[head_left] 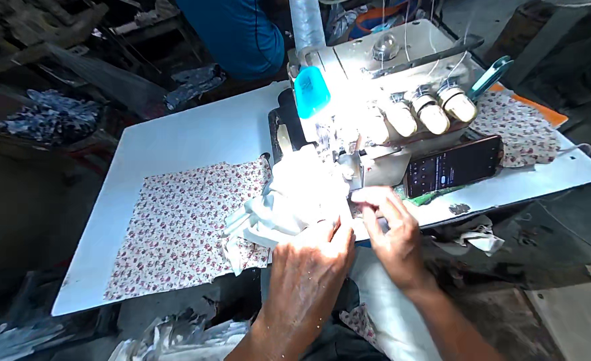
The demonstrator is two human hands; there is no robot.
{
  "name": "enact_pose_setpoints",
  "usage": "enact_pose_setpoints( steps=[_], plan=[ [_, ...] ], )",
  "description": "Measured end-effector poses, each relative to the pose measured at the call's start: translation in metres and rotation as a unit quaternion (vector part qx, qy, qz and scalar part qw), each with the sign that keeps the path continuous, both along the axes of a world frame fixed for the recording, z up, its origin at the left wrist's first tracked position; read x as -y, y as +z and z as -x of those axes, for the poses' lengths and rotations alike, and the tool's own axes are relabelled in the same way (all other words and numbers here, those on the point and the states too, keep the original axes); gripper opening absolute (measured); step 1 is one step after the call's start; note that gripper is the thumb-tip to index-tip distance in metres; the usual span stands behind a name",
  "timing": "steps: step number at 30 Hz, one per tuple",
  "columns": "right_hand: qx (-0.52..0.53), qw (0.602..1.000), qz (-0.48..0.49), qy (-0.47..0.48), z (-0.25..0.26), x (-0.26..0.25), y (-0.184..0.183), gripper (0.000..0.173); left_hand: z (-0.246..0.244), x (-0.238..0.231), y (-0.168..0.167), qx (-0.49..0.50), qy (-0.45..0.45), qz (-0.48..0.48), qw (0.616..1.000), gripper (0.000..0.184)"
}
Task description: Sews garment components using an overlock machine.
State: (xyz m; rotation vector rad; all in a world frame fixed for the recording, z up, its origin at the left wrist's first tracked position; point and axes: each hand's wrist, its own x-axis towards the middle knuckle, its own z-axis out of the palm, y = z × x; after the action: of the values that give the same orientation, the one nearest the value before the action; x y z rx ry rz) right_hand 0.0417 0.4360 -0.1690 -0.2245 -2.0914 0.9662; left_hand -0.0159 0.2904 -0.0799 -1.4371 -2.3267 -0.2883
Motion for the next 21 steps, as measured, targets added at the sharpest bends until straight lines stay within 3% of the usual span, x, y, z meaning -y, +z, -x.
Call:
enact_pose_setpoints(
  steps=[2, 5, 11, 15, 17, 21],
  plan=[
    [0.013, 0.998, 0.064, 0.021, -0.009, 0.028, -0.016, 0.016, 0.002, -0.004, -0.002, -0.006, 0.009, 0.009, 1.000, 0.022],
    [0.004, 0.995, 0.069, 0.072, -0.012, 0.053, -0.020, 0.016, 0.014, -0.011, -0.002, -0.017, 0.026, 0.024, 0.999, 0.022],
    [0.001, 0.993, 0.032, 0.111, -0.004, 0.050, -0.012, 0.017, 0.038, -0.037, 0.010, -0.031, 0.058, 0.034, 0.997, 0.012],
    [0.026, 0.991, 0.027, 0.126, -0.010, 0.049, -0.019, 0.017, 0.046, -0.040, 0.011, -0.023, 0.033, 0.007, 0.999, 0.010],
    [0.037, 0.989, 0.040, 0.141, -0.014, 0.046, -0.022, 0.019, 0.056, -0.035, 0.016, 0.006, 0.015, 0.014, 1.000, 0.011],
    [0.041, 0.990, 0.073, 0.116, -0.018, 0.029, -0.015, 0.021, 0.093, -0.021, 0.049, 0.157, -0.029, 0.058, 0.986, 0.021]
  ],
)
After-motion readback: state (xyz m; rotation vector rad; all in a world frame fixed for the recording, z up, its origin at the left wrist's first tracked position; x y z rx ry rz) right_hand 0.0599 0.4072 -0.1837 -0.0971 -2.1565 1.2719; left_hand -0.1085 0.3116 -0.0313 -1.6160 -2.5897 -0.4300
